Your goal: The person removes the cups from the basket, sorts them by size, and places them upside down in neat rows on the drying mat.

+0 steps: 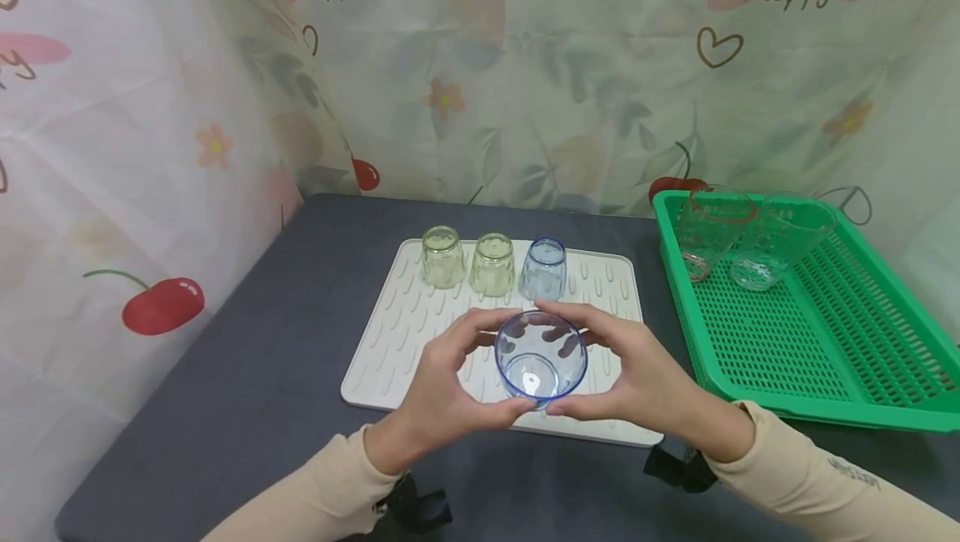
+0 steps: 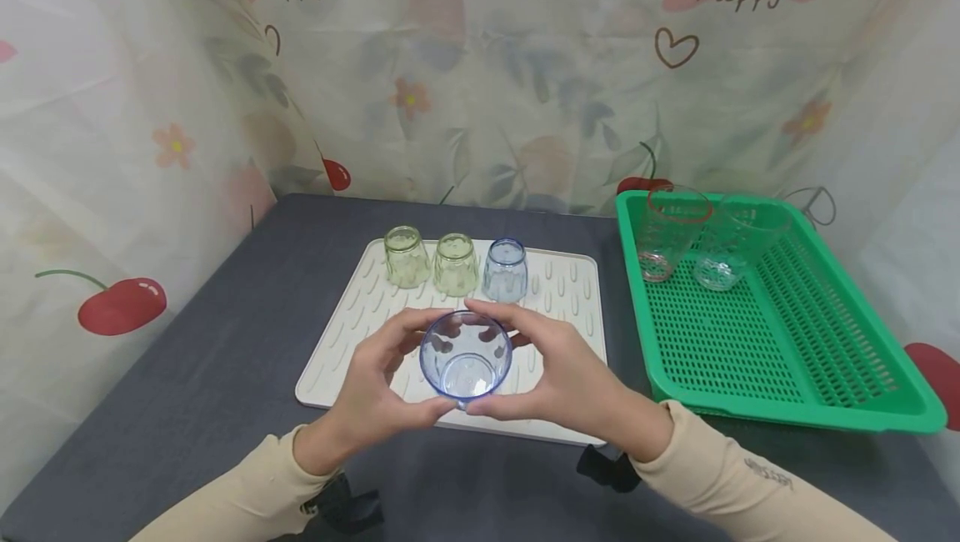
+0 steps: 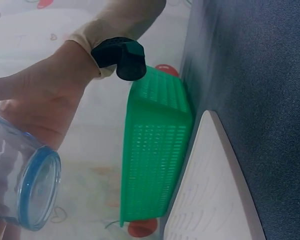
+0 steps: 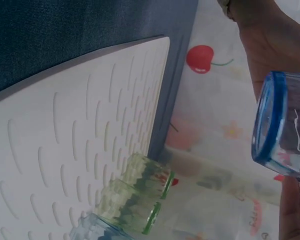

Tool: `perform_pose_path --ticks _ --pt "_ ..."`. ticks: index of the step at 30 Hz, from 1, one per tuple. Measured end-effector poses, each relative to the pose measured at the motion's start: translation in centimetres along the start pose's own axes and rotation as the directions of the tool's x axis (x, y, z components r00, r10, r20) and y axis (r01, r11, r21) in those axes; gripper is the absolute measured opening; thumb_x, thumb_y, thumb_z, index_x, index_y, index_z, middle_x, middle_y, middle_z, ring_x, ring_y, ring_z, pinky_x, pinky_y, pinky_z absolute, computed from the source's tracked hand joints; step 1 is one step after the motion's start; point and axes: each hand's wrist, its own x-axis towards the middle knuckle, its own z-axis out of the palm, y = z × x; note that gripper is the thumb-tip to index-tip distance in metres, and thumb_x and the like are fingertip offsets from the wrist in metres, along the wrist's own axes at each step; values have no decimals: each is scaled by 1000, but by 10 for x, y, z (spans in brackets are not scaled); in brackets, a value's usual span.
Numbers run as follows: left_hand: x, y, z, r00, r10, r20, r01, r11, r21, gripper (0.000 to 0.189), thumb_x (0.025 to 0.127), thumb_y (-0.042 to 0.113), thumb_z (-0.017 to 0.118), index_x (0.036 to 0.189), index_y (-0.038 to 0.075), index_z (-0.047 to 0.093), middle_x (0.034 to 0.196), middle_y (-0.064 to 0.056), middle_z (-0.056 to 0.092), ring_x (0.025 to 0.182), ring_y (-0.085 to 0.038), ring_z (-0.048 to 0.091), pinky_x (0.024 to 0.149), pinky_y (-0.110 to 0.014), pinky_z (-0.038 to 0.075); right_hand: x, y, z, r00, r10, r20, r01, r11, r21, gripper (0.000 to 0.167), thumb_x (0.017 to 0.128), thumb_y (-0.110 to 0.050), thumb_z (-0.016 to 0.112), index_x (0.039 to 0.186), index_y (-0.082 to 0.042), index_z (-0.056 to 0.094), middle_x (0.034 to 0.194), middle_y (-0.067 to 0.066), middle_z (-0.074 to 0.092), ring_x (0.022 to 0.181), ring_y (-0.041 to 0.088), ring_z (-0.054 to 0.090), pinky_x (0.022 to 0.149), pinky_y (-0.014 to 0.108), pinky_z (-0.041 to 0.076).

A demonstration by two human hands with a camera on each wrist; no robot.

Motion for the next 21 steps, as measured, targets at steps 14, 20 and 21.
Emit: perform_pose_path --ticks 14,20,21 --pt "2 2 -2 997 57 -55 -58 998 -30 67 78 27 80 131 -1 51 120 -16 60 106 -23 61 84 -33 56 -1 3 7 999 11 -44 -8 997 78 87 65 -4 89 141 -7 47 133 7 58 112 11 58 91 25 53" --pt "5 5 -4 995 72 -65 -77 994 -78 67 79 25 80 131 -4 50 122 -19 59 107 -23 60 87 -33 55 -4 10 15 996 86 1 -85 987 133 77 69 -7 87 137 -11 50 127 3 61 112 13 61 97 26 50" --pt "5 6 -4 995 76 -67 -82 993 -87 67 79 25 80 131 -5 50 122 -20 59 108 -23 60 88 -33 55 -5 12 16 995 96 13 -97 985 141 75 70 -8 86 136 -11 50 125 3 62 111 13 61 97 26 50"
